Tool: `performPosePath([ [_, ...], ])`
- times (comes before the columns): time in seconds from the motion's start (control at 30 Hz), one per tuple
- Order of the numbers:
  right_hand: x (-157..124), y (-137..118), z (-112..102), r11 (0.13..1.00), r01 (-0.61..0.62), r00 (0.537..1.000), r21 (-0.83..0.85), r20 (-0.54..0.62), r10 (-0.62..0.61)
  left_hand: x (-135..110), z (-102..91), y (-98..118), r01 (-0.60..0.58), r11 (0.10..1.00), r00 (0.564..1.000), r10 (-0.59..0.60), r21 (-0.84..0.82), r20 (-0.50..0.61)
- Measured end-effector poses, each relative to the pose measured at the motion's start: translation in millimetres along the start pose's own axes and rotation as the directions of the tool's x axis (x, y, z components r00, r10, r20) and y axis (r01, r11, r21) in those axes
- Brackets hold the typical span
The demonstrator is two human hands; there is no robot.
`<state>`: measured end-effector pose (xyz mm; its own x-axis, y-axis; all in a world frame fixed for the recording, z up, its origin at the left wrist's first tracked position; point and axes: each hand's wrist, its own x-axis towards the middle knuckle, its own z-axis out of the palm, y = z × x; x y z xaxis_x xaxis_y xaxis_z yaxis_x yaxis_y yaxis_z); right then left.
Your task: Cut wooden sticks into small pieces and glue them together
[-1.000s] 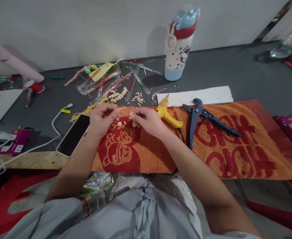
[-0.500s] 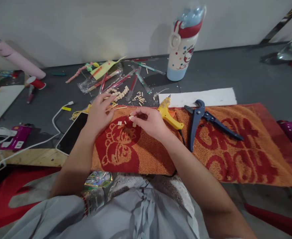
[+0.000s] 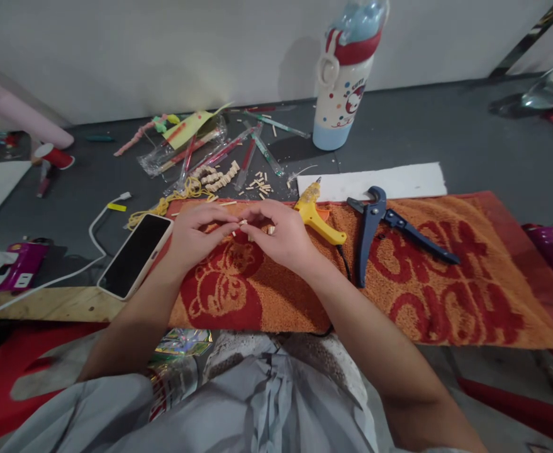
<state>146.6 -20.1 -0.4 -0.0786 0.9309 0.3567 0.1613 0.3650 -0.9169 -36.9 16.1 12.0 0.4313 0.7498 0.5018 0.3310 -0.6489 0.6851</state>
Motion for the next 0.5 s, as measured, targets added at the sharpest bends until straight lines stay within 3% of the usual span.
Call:
performPosePath([
  [0.2,-0.5,2.0,1.8,0.996,-0.054,0.998,0.078,-0.016,0.055,0.6,1.0,8.8,0.022,0.999,1.000,-0.023,0.029,0.019],
  [0.5,1.2,5.4,2.6,0.945,-0.189,0.981,0.267,0.014,0.192,-0.7,4.4,10.6,0.200,0.972,0.980,-0.198,-0.125,0.029],
])
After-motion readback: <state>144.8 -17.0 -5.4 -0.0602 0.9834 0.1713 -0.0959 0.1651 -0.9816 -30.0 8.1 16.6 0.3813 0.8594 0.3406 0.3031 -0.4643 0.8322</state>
